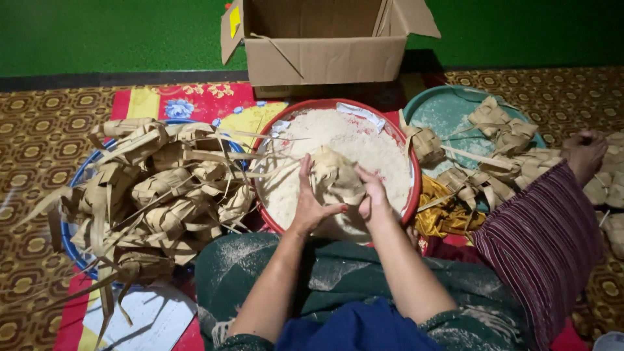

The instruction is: Filling woven palm leaf pouches with raw rice to prepare ketupat

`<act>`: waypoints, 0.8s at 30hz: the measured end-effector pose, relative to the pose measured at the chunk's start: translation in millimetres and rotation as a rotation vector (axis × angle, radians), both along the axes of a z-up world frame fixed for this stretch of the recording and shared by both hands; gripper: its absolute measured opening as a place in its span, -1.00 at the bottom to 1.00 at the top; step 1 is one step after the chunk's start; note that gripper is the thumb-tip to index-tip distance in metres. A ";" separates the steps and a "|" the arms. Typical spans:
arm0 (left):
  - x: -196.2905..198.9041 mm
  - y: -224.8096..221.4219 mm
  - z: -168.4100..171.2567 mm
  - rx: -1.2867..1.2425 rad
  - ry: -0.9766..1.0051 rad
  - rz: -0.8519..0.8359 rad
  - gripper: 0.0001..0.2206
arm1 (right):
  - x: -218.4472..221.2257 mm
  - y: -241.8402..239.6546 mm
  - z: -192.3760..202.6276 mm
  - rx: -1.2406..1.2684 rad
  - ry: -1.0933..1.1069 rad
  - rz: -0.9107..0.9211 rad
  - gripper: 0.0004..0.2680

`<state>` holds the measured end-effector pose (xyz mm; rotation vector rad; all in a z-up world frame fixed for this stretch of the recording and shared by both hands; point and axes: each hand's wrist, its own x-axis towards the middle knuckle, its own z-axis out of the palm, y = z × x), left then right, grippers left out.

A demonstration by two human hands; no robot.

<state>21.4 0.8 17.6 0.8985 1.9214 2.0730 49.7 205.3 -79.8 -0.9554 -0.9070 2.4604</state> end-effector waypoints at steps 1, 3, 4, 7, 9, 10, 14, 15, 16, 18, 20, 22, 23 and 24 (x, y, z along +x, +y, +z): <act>-7.9 3.5 -7.1 0.001 0.005 -0.001 0.41 | -0.3 -6.3 -0.5 0.001 0.005 -0.001 -0.76; -16.3 8.1 -25.4 0.266 -0.076 -0.037 0.37 | 8.0 -21.8 -5.9 0.005 -0.122 0.120 -0.75; -16.2 10.8 -22.1 0.264 -0.080 -0.038 0.37 | 5.7 -30.1 9.7 0.003 -0.126 0.119 -0.75; -14.7 15.4 -11.2 0.210 -0.042 0.087 0.19 | 2.7 -41.0 13.3 -0.017 -0.083 0.166 -0.82; -12.7 15.8 -1.9 0.185 0.005 0.167 -0.01 | 7.2 -27.8 -40.6 0.891 0.391 0.333 -0.73; -12.1 16.3 -1.6 0.184 0.001 0.166 -0.01 | 47.4 -5.5 -37.7 0.889 0.387 0.334 -0.73; -3.8 16.4 17.2 0.166 -0.021 0.186 -0.05 | 21.3 -39.4 -12.5 0.815 0.369 0.304 -0.74; 0.0 15.4 26.3 0.180 -0.046 0.174 -0.05 | 22.3 -45.0 -7.1 0.793 0.365 0.297 -0.74; -0.1 15.3 29.1 0.176 -0.049 0.175 -0.05 | 23.5 -47.4 -5.9 0.773 0.361 0.290 -0.74; 0.0 15.8 35.3 0.187 -0.084 0.181 -0.06 | 26.3 -51.5 -2.7 0.734 0.353 0.274 -0.75; -1.5 16.5 39.7 0.186 -0.094 0.179 -0.07 | 28.3 -54.7 4.5 0.697 0.347 0.254 -0.75; -2.7 17.6 45.7 0.186 -0.103 0.178 -0.08 | 30.5 -57.3 10.4 0.661 0.342 0.236 -0.75; -2.6 18.0 48.8 0.188 -0.103 0.160 -0.09 | 32.4 -58.7 12.1 0.643 0.340 0.228 -0.75; -2.2 18.5 52.0 0.190 -0.104 0.141 -0.10 | 34.5 -60.2 13.8 0.625 0.336 0.219 -0.75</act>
